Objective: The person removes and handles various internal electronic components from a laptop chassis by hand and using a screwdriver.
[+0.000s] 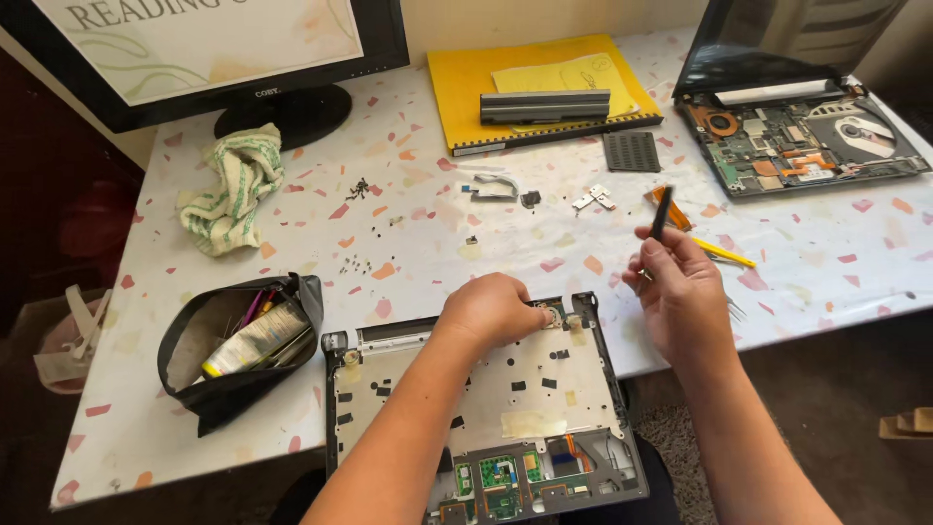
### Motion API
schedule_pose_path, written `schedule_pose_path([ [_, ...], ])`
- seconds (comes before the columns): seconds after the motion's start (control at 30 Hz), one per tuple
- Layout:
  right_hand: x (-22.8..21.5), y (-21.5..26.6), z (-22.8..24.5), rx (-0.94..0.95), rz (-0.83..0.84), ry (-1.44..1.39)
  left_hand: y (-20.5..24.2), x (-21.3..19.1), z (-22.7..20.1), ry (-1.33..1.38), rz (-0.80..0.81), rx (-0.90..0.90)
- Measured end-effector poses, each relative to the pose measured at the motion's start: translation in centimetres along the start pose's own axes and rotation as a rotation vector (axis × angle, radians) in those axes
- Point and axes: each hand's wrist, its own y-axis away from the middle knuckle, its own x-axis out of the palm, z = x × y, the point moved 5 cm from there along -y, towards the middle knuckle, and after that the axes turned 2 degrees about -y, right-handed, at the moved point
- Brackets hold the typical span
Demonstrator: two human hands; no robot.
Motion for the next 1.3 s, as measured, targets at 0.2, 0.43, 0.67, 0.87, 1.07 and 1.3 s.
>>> schedule_pose_path([
  [0.2,-0.3,0.6,-1.0,-0.208,0.01,-0.006,-0.2,0.0,0.0,-0.014,0.029,0.003],
  [0.43,-0.6,0.8,-0.9,-0.182,-0.05,-0.005,0.0,0.0,0.0,-0.009,0.021,-0.009],
  [0.67,-1.1,0.5,-1.6,-0.179,-0.075,0.031,-0.4,0.6,0.3,-0.016,0.006,-0.004],
  [0.87,-1.2,0.3,-1.9,-0.178,-0.082,0.019,-0.5,0.5,0.2,-0.012,0.007,-0.002],
  [1.07,1.2,1.2,-0.1,-0.152,-0.04,0.114,0.1,0.0,-0.2,-0.016,0.018,-0.004],
  [1.3,6.4,-3.2,1.0,-0.101,0.033,0.221,-0.1,0.1,-0.1,-0.02,-0.001,0.015],
])
